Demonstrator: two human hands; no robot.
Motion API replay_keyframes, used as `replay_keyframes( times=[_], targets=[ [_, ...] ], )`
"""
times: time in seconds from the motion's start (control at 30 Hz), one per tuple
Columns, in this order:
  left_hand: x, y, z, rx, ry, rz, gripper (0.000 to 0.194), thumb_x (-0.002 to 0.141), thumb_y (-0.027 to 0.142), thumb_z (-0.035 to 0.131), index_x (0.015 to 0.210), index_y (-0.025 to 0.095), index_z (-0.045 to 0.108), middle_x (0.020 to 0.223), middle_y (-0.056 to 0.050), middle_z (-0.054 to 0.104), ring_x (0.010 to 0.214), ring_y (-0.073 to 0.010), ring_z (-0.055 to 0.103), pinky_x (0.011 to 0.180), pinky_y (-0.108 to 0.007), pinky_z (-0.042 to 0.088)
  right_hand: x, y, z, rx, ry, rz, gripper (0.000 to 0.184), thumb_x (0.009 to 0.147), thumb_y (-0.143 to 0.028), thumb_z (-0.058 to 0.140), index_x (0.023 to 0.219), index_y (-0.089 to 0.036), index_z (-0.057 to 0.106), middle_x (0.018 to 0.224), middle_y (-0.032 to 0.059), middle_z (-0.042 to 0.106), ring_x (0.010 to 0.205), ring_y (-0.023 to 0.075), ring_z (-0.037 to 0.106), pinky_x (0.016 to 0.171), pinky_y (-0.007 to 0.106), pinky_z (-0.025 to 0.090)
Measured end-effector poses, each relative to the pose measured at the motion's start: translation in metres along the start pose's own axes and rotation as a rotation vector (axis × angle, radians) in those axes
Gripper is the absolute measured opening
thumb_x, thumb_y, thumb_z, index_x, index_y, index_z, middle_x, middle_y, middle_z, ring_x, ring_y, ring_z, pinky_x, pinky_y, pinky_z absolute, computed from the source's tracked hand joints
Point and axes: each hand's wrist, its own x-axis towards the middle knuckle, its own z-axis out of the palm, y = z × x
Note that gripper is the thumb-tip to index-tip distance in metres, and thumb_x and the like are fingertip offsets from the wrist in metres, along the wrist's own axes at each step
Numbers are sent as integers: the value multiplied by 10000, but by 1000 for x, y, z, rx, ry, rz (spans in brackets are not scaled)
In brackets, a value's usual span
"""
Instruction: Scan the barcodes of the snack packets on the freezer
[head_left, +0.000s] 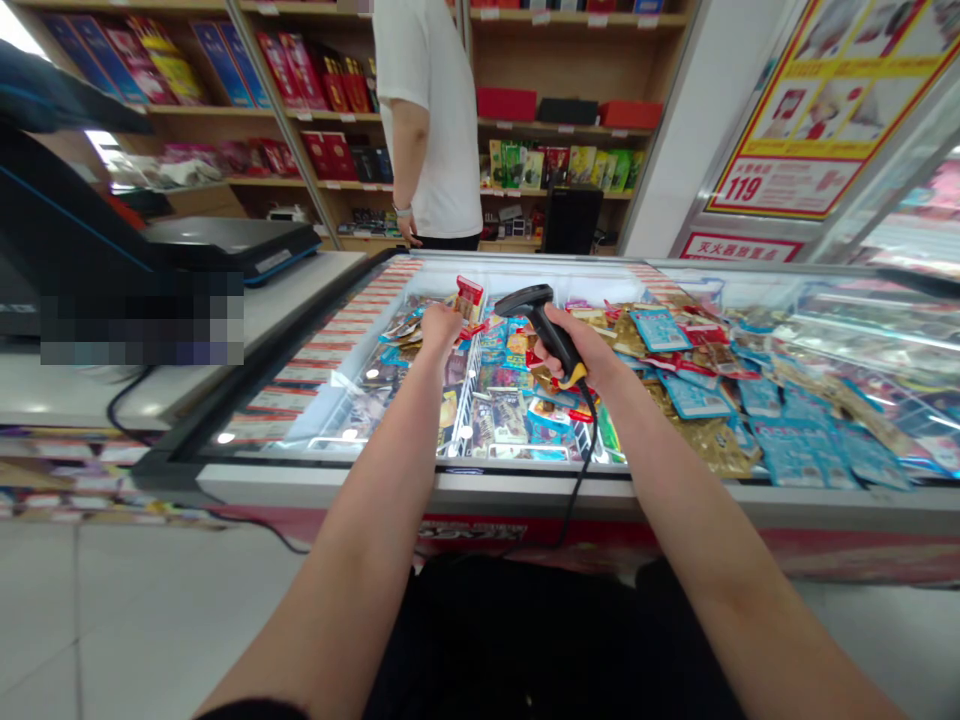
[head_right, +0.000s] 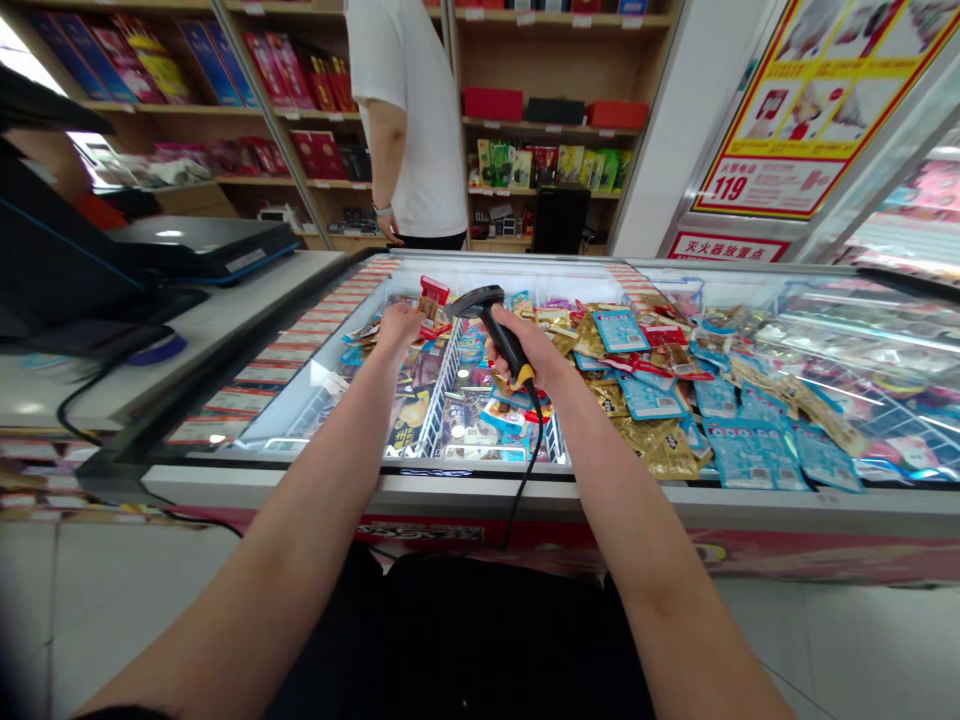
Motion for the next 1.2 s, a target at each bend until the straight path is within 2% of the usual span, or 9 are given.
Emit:
replay_keyframes(
  times=[0.1, 0.23, 0.43, 0.6, 0.73, 0.87, 0.97, 1.1, 1.2],
  targets=[
    [9, -1, -16, 272, 119, 81, 275, 690, 78, 626, 581, 239, 431, 650, -85, 588, 1016, -364, 670, 877, -407, 497, 0, 0, -1, 7, 1, 12, 444, 971, -612, 550, 877, -181, 590, 557, 2, 614, 351, 84, 491, 298, 173, 403],
    [3, -1, -31, 409, 179, 141, 229, 662, 109, 716, 731, 219, 528, 923, -170, 693, 1175, -411, 602, 987, -450, 456, 1, -2, -3, 13, 15, 12, 457, 969, -621, 548, 823, -188, 566, 546, 5, 609, 344, 81, 483, 291, 173, 389],
    [-23, 5, -25, 703, 290, 238, 369, 722, 118, 686, 1082, 128, 606, 1327, -296, 583, 1330, -446, 459, 1096, -575, 330, 3, -2, -6, 34, 17, -17, 458, 967, -622, 549, 819, -189, 571, 568, 18, 626, 362, 83, 493, 300, 173, 402],
    [-35, 13, -4, 690, 178, 357, 336, 800, 196, 652, 1134, 167, 633, 1319, -239, 596, 1331, -418, 454, 1117, -534, 313, 5, -2, -10, 47, 8, -19, 437, 978, -605, 538, 899, -180, 601, 583, 10, 625, 370, 80, 496, 315, 168, 397],
    [-47, 11, 22, 624, -43, 432, 227, 856, 312, 643, 1047, 194, 674, 1278, -199, 627, 1284, -385, 507, 1118, -485, 337, 3, -5, -13, 57, 35, -66, 441, 983, -605, 529, 961, -174, 619, 585, 3, 616, 379, 81, 495, 326, 170, 401],
    [-67, 3, 47, 547, -192, 477, 322, 746, 457, 785, 891, 189, 681, 1182, -183, 668, 1266, -388, 532, 1137, -458, 332, 1, -10, -14, 78, 86, -78, 442, 973, -623, 539, 1006, -190, 624, 577, -17, 595, 369, 79, 479, 325, 173, 392],
    [-81, 0, 58, 612, -239, 467, 451, 669, 525, 836, 901, 175, 674, 1244, -214, 645, 1314, -426, 494, 1159, -495, 300, 1, -12, -13, 100, 102, -78, 434, 980, -613, 532, 1001, -190, 623, 567, -22, 585, 366, 78, 473, 324, 174, 388],
    [-85, -1, 63, 691, -310, 442, 501, 619, 475, 876, 973, 188, 669, 1376, -220, 581, 1397, -448, 407, 1172, -533, 279, 1, -12, -12, 101, 104, -74, 431, 976, -615, 541, 988, -191, 619, 576, -21, 590, 370, 79, 480, 329, 177, 388],
    [-76, -1, 61, 639, -309, 397, 392, 598, 351, 884, 880, 210, 651, 1334, -187, 613, 1398, -441, 415, 1169, -525, 293, 2, -11, -13, 102, 99, -61, 430, 982, -609, 534, 984, -188, 623, 581, -17, 597, 374, 78, 486, 334, 177, 389]
  ],
)
